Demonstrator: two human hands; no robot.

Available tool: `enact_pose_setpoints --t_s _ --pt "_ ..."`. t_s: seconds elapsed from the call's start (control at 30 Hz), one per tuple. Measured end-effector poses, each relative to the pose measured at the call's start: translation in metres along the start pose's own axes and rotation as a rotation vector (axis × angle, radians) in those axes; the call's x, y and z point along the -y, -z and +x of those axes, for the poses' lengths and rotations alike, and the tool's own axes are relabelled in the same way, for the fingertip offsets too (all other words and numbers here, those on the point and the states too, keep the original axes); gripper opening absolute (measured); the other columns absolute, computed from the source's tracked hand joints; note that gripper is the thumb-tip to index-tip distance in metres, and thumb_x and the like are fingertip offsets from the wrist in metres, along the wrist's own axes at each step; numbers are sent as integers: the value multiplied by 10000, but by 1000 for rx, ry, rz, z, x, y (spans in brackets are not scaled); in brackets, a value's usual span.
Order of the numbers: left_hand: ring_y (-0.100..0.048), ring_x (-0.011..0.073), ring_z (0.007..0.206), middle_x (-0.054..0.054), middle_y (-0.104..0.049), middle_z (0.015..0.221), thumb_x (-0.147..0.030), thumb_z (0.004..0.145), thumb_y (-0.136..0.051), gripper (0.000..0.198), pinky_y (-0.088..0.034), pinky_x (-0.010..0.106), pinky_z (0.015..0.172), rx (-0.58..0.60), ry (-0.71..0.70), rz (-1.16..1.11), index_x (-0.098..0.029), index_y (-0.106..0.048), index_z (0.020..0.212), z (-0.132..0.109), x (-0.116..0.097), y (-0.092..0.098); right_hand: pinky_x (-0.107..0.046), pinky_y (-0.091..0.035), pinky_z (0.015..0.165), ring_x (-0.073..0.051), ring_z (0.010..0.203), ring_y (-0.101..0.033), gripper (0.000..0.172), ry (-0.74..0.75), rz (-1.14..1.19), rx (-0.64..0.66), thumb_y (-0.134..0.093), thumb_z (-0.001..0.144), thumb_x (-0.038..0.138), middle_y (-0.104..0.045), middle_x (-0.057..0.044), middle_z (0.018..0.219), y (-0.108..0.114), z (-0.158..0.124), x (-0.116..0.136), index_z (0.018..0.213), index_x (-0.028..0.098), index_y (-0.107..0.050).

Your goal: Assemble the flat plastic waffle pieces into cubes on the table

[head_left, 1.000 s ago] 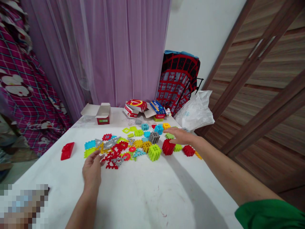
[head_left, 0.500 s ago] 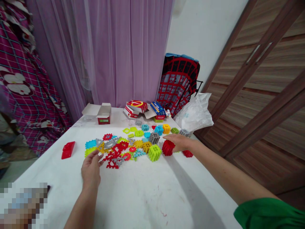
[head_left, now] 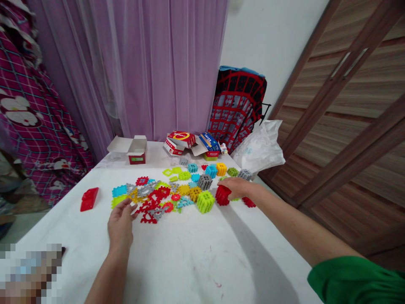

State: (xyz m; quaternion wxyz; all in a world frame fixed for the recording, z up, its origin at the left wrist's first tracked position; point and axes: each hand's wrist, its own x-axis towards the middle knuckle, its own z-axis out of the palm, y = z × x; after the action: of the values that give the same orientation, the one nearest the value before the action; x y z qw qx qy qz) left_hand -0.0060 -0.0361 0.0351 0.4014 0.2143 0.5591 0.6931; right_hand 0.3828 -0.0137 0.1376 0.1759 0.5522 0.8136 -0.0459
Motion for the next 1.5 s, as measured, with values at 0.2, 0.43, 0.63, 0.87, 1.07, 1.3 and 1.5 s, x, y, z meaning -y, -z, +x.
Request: enact_pose_setpoints --t_s 0.2,0.43,0.63,0.87,1.07,1.3,1.5 --pt "-636 132 763 34 -647 1042 -282 620 -626 271 -440 205 517 18 -4 8 -192 -633 876 -1 0 1 -339 -461 973 -292 1183 -594 730 18 64 -58 -744 626 237 -632 -113 1298 -4 2 -3 1334 222 -570" --pt "-644 129 765 42 -651 1041 -283 649 -619 274 -446 206 538 26 16 -20 -188 -634 906 -3 -1 2 -389 -434 1040 -310 1260 -540 820 30 57 -76 -733 613 217 -563 -135 1394 1 -5 -8 1404 201 -518" --pt "-637 115 737 47 -652 1021 -218 650 -616 244 -463 204 544 -4 59 -102 -178 -636 890 -2 0 1 -394 -447 1017 -290 1220 -568 569 97 81 -250 -647 756 242 -602 -97 1350 39 -8 17 1323 235 -597" --pt "-652 137 759 47 -654 1010 -235 666 -617 236 -491 242 586 5 52 -116 -186 -640 896 1 4 3 -351 -462 949 -259 1140 -609 354 278 161 -322 -610 843 255 -668 -94 1229 49 61 131 1190 222 -672" --pt "-655 148 777 52 -653 1041 -267 666 -625 264 -492 257 598 18 50 -116 -192 -643 918 3 8 3 -373 -465 930 -288 1124 -595 398 206 53 -289 -672 814 366 -662 -139 1178 17 117 183 1166 180 -661" --pt "-661 159 790 58 -663 1036 -290 654 -642 283 -505 271 620 28 59 -115 -192 -652 919 2 9 1 -333 -464 912 -231 1079 -627 284 101 149 -379 -465 946 261 -711 -81 1138 13 118 180 1111 246 -696" --pt "-653 140 769 57 -662 1042 -267 669 -620 261 -508 252 604 36 67 -122 -186 -644 917 0 9 0 -279 -482 873 -179 1007 -653 321 179 551 -334 -458 922 196 -727 -34 1111 18 105 163 1133 216 -700"
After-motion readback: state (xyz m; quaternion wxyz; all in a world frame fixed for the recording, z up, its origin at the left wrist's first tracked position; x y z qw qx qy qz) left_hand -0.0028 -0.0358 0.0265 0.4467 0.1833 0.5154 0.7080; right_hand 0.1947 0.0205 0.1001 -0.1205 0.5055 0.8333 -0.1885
